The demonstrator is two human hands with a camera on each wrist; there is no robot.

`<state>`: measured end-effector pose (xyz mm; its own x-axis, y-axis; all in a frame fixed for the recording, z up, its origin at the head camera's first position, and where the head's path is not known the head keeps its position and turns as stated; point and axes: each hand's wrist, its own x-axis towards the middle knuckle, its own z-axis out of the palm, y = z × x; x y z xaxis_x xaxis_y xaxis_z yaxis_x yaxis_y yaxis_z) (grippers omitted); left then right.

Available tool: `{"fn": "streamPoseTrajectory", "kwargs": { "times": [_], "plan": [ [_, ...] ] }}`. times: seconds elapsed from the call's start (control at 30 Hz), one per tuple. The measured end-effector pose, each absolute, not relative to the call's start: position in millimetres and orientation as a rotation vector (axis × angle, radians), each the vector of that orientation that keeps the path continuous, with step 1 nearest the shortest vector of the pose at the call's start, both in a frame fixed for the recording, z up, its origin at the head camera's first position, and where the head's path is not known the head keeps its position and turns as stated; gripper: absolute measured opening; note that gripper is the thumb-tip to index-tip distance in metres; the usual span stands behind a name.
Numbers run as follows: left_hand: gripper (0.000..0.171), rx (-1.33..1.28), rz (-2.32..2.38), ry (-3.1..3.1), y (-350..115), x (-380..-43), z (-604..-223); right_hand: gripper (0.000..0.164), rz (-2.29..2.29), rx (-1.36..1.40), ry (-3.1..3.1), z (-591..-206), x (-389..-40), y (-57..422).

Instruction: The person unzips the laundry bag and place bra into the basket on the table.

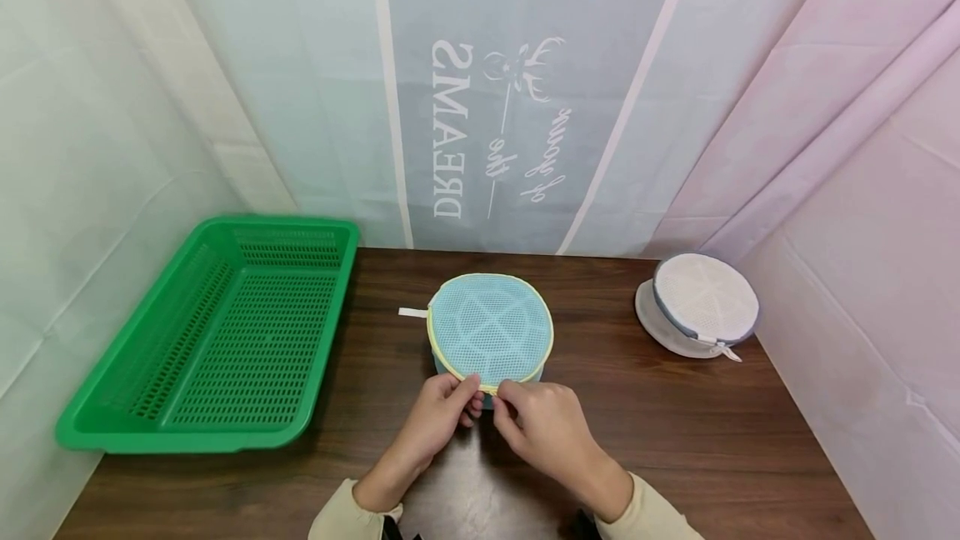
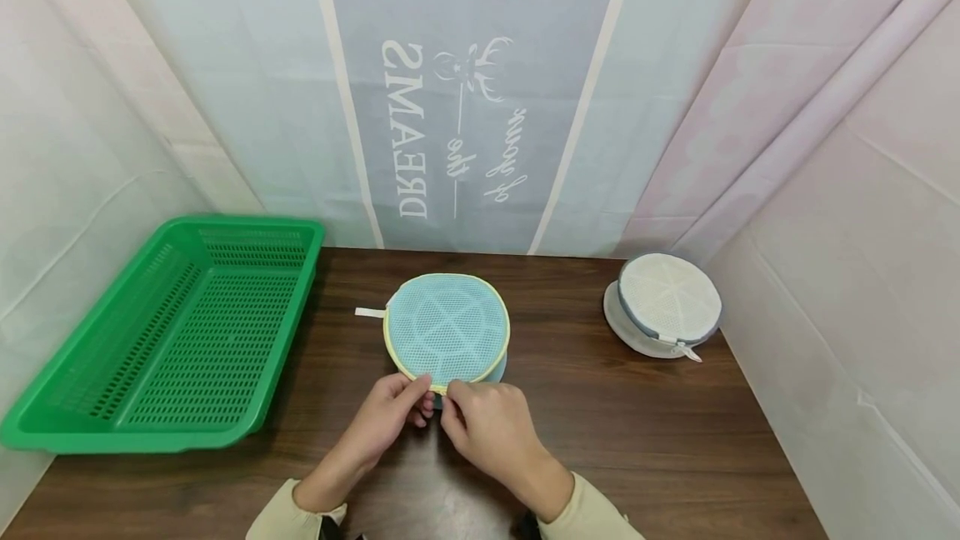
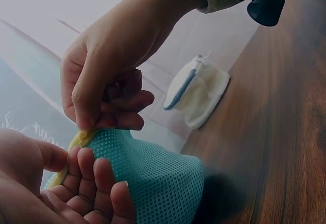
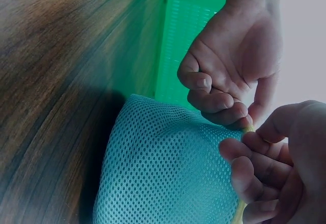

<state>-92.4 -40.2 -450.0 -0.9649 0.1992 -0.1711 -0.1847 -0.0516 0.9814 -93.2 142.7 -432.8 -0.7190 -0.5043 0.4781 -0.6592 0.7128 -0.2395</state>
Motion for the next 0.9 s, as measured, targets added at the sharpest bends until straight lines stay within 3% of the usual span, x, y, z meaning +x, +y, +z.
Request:
{"fn": "streamPoseTrajectory", "kwargs": {
  "times": [0.9],
  "plan": [
    [0.031, -0.011, 2.116, 1.965, -41.5, -93.0, -450.4, 0.027, 0.557, 0.914, -2.495, -435.6, -96.3, 146.7]
  ]
}}
